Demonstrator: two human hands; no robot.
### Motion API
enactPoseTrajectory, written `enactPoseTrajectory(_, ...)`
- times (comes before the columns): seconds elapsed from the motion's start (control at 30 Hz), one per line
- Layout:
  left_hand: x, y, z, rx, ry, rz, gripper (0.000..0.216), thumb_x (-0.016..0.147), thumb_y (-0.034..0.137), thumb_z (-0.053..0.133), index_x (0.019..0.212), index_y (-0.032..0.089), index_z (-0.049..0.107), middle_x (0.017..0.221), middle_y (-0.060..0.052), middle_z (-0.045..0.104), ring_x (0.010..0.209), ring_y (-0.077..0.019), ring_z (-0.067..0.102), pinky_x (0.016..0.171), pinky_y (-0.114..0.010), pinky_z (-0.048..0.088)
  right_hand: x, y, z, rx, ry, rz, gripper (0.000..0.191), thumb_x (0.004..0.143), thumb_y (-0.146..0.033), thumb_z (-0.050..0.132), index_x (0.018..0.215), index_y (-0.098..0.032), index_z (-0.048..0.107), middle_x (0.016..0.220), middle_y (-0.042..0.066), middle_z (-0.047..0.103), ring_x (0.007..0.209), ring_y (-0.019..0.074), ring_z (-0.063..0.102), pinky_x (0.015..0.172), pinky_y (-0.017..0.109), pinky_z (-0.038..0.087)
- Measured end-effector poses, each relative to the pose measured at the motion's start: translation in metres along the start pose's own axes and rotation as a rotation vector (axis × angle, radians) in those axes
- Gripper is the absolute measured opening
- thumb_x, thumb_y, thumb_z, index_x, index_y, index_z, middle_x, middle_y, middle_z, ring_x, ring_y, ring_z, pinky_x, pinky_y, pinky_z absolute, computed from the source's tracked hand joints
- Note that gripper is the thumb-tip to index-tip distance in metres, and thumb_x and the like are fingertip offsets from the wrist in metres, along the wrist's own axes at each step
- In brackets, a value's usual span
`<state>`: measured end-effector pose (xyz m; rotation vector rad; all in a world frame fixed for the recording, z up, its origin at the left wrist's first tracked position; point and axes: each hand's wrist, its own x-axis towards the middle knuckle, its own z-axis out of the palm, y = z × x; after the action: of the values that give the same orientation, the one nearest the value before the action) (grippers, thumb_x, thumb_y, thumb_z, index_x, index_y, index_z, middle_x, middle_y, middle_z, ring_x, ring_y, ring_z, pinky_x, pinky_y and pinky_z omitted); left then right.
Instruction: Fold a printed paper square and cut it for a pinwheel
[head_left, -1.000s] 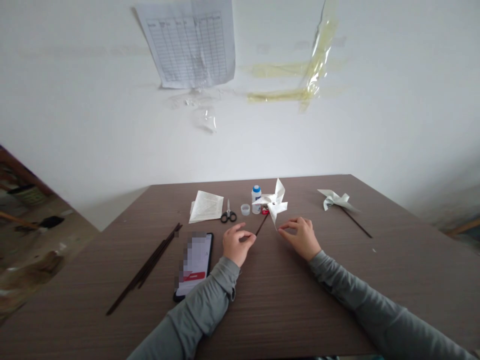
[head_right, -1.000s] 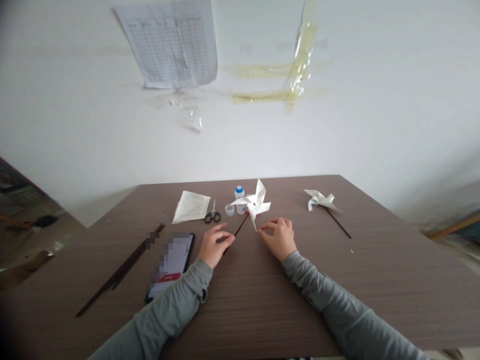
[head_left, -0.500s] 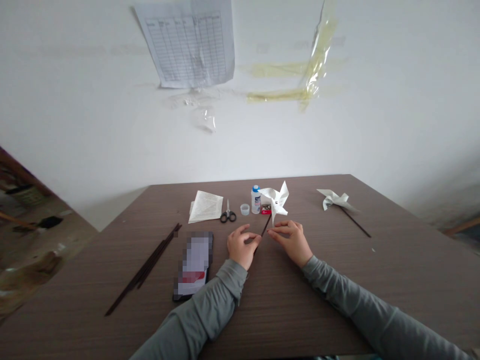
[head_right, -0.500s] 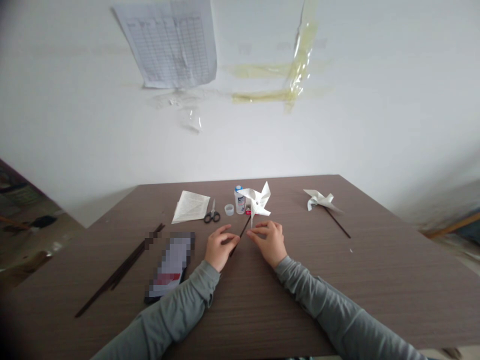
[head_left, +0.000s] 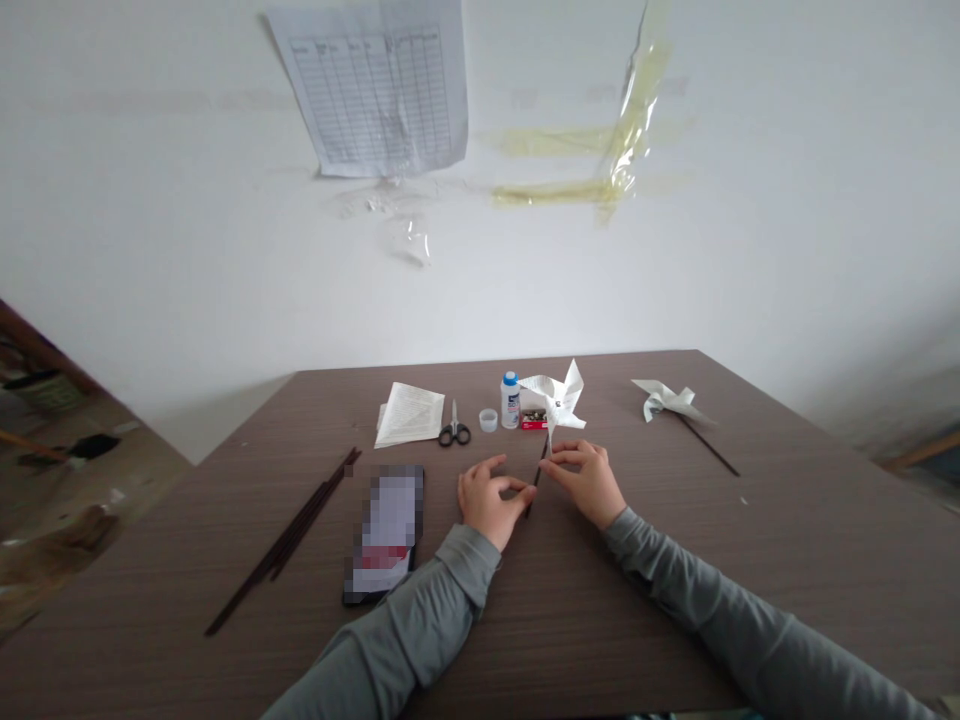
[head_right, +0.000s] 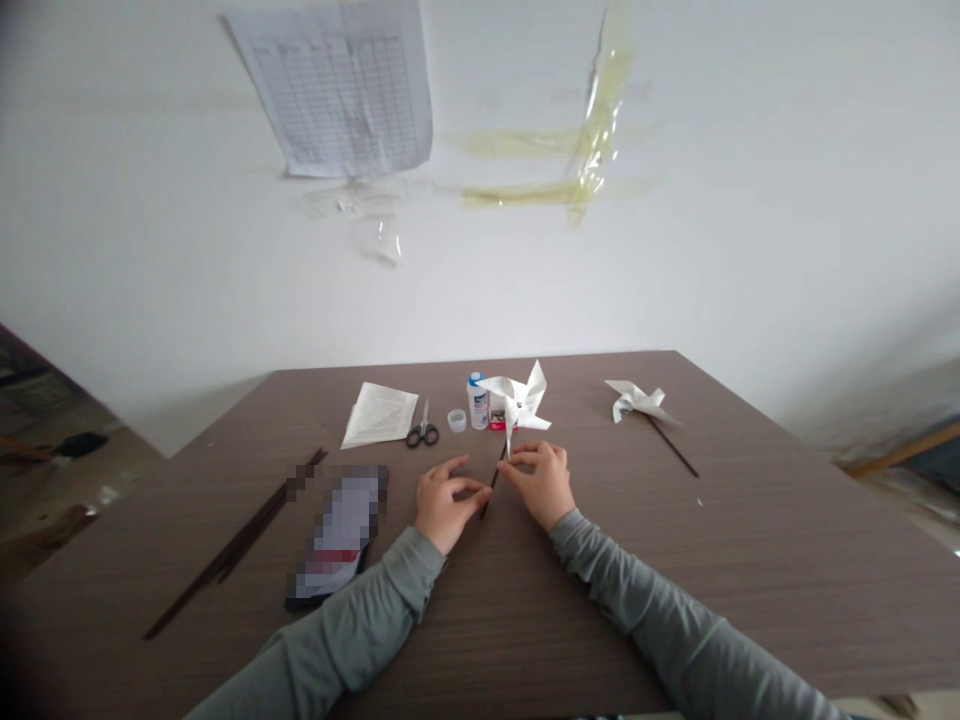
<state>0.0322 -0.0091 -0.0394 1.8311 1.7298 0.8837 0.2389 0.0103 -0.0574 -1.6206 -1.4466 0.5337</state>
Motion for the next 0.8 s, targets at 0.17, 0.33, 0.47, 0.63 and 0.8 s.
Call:
enactPoseTrajectory(0.17,-0.003,-0.001,0.001,-0.008,-0.023,0.034,0.027,0.090,0.020,0.113,0.075,0.037,0.098,0.162,-0.008,0.094,0.162,-0.0505,0.077,0.151,-0.086,0.049,0.010,0.011,-0.005,-0.003,0.044,-0.021,0.018,0.088,-0.049,0.103,0.081,-0.033,0.099,0.125,0.013,0.098,0.142,0.0493,0.079,0.125,0.069,0.064)
enactPoseTrajectory(0.33,-0.003,0.004,-0.001,0.009,-0.049,0.034,0.027,0.092,0.019,0.111,0.076,0.036,0.098,0.166,-0.007,0.093,0.164,-0.0497,0.076,0.152,-0.089,0.045,0.010,0.014,-0.006,-0.012,0.011,-0.031,0.016,0.091,-0.049,0.101,0.086,-0.034,0.102,0.127,0.013,0.098,0.144,0.0485,0.079,0.126,0.068,0.064)
enactPoseTrajectory(0.47,-0.003,0.010,-0.003,0.016,-0.056,0.021,0.027,0.096,0.018,0.109,0.078,0.035,0.099,0.168,-0.008,0.092,0.166,-0.0494,0.077,0.153,-0.090,0.044,0.003,0.010,-0.005,-0.035,-0.033,-0.043,0.012,0.092,-0.045,0.103,0.088,-0.034,0.103,0.129,0.012,0.098,0.146,0.0480,0.078,0.127,0.068,0.063)
enactPoseTrajectory(0.63,-0.003,0.011,-0.004,0.017,-0.056,0.006,0.029,0.097,0.019,0.110,0.077,0.036,0.099,0.170,-0.006,0.091,0.167,-0.0501,0.076,0.154,-0.090,0.042,-0.002,0.004,-0.003,-0.046,-0.038,-0.037,0.010,0.093,-0.041,0.103,0.086,-0.034,0.101,0.130,0.012,0.097,0.147,0.0483,0.078,0.128,0.069,0.062)
enactPoseTrajectory(0.8,-0.001,0.000,-0.002,0.003,-0.060,0.041,0.019,0.096,0.026,0.112,0.086,0.039,0.102,0.169,-0.006,0.092,0.167,-0.0508,0.075,0.153,-0.091,0.042,0.003,0.004,-0.008,-0.070,-0.039,-0.021,0.010,0.092,-0.040,0.102,0.083,-0.035,0.100,0.130,0.012,0.098,0.149,0.0500,0.077,0.127,0.069,0.063)
